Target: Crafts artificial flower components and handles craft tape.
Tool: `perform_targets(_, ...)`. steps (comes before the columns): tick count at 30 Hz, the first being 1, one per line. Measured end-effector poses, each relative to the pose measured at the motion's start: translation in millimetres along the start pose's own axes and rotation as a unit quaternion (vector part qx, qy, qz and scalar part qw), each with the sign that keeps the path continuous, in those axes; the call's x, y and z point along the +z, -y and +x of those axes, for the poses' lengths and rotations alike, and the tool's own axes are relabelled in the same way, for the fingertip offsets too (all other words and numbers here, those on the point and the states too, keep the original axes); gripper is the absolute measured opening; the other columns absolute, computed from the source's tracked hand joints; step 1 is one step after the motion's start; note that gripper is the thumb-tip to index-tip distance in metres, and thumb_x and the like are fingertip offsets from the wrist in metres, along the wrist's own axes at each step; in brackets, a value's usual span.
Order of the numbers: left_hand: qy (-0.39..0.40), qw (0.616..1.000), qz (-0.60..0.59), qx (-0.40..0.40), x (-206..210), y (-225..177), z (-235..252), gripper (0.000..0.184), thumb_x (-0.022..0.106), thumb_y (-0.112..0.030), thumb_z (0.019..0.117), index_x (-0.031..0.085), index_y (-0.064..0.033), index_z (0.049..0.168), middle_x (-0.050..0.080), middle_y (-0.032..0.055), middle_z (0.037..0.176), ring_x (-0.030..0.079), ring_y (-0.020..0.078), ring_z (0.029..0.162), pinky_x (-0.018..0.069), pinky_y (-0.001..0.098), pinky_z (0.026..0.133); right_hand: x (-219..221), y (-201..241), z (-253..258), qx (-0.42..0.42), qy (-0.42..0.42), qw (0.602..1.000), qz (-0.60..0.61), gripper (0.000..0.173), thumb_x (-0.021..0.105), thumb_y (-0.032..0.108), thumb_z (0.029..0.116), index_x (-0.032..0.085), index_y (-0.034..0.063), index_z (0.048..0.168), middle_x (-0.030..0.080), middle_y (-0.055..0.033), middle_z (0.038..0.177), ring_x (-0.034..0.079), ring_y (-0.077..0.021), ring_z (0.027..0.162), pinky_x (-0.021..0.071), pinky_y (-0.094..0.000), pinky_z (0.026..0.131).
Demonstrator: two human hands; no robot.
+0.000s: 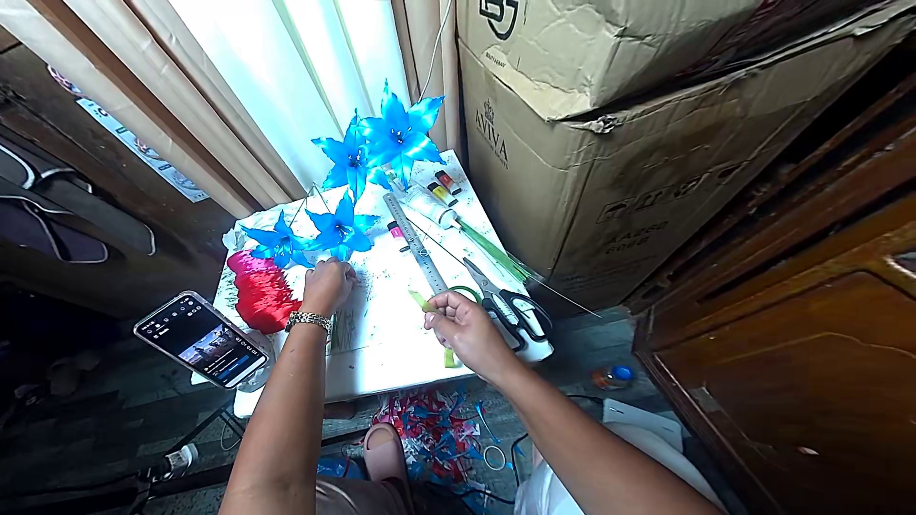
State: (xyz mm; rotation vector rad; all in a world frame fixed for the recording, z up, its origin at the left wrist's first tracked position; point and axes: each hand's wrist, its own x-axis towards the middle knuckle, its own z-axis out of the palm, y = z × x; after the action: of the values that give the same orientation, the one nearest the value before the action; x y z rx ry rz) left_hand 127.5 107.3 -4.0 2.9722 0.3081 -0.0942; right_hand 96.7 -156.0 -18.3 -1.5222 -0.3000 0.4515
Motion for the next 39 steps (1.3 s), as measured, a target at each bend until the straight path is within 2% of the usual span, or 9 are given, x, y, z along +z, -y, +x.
perform_targets(3,-0.001,1.000,-0.008,-0.005,0.9,-0.4,1.4,0.014,0.066,-0.010,0.0983,0.075,-0.0030,0.107,0.068,0.0209,0.117,0.060,0.0435,0.117,0.0419,0.0663,0.097,-0.5,4.6,-0.6,0.019,-0.008,1.000,0.007,0.011,0.058,0.001,0.1021,0.055,-0.0002,0.113,0.065,-0.0043,0.082,0.062,-0.0048,0.064,0.0524,-0.0179,0.061)
perform_targets(5,0.004,1.000,-0.010,-0.007,1.3,3.8,5.7,0.016,0.064,-0.012,0.0995,0.074,-0.0031,0.108,0.068,0.0194,0.118,0.060,0.0412,0.118,0.0421,0.0651,0.098,-0.8,4.6,-0.6,0.024,-0.009,1.000,0.015,0.016,0.057,0.001,0.1023,0.052,-0.0001,0.118,0.065,-0.0049,0.083,0.063,-0.0061,0.064,0.0533,-0.0190,0.061)
perform_targets(12,-0.011,0.999,-0.037,0.008,-14.1,5.6,6.0,0.018,0.060,-0.012,0.1014,0.072,-0.0003,0.108,0.071,0.0192,0.111,0.065,0.0385,0.111,0.0423,0.0649,0.100,-3.5,0.3,2.0,0.016,-0.008,1.000,-0.001,0.026,0.054,0.001,0.1024,0.048,0.0027,0.128,0.060,-0.0031,0.079,0.052,-0.0050,0.058,0.0439,-0.0196,0.055)
perform_targets(17,-0.029,0.996,-0.087,0.010,-25.9,1.2,0.7,0.017,0.061,-0.008,0.1011,0.071,0.0027,0.109,0.071,0.0204,0.105,0.067,0.0374,0.105,0.0454,0.0623,0.098,-3.6,-2.4,4.3,0.008,0.003,1.000,-0.030,0.036,0.053,0.002,0.1027,0.049,0.0039,0.138,0.058,-0.0032,0.077,0.050,-0.0071,0.058,0.0432,-0.0219,0.056)
perform_targets(19,-0.025,0.993,-0.112,0.008,-30.2,-1.5,-1.9,0.017,0.060,-0.008,0.1020,0.069,0.0038,0.109,0.071,0.0200,0.105,0.068,0.0343,0.102,0.0499,0.0559,0.096,-4.1,-4.0,4.5,0.002,0.013,0.999,-0.040,0.037,0.052,0.003,0.1026,0.049,0.0032,0.139,0.058,-0.0036,0.079,0.050,-0.0071,0.059,0.0435,-0.0225,0.057)
perform_targets(23,-0.027,0.990,-0.137,0.015,-33.3,-4.8,-4.7,0.016,0.061,-0.008,0.1023,0.069,0.0039,0.108,0.072,0.0178,0.105,0.069,0.0279,0.100,0.0520,0.0472,0.095,-4.2,-3.0,3.9,0.003,0.018,0.999,-0.047,0.036,0.052,0.002,0.1029,0.049,0.0025,0.139,0.058,-0.0036,0.080,0.050,-0.0067,0.059,0.0431,-0.0220,0.057)
perform_targets(31,-0.032,0.986,-0.159,0.023,-36.5,-7.9,-9.4,0.016,0.060,-0.007,0.1026,0.070,0.0043,0.108,0.072,0.0173,0.103,0.069,0.0251,0.097,0.0523,0.0438,0.094,-4.2,-2.7,4.4,-0.005,0.018,0.998,-0.058,0.037,0.052,0.002,0.1027,0.050,0.0029,0.139,0.058,-0.0037,0.079,0.050,-0.0071,0.060,0.0436,-0.0224,0.058)
perform_targets(35,-0.029,0.983,-0.179,0.025,-39.4,-16.9,-23.8,0.016,0.060,-0.004,0.1020,0.069,0.0054,0.110,0.071,0.0207,0.107,0.068,0.0302,0.099,0.0518,0.0478,0.093,-4.5,-2.8,3.9,-0.004,0.020,0.998,-0.057,0.037,0.051,0.002,0.1031,0.051,0.0031,0.140,0.058,-0.0030,0.078,0.050,-0.0067,0.060,0.0435,-0.0222,0.058)
perform_targets(39,-0.028,0.980,-0.196,0.032,-36.7,-16.2,-24.1,0.025,0.061,-0.002,0.1007,0.068,0.0022,0.125,0.073,0.0187,0.105,0.069,0.0269,0.093,0.0527,0.0448,0.090,-4.5,-3.6,5.6,-0.002,0.023,0.998,-0.060,0.039,0.051,0.002,0.1030,0.052,0.0048,0.141,0.058,-0.0035,0.078,0.050,-0.0069,0.060,0.0435,-0.0225,0.058)
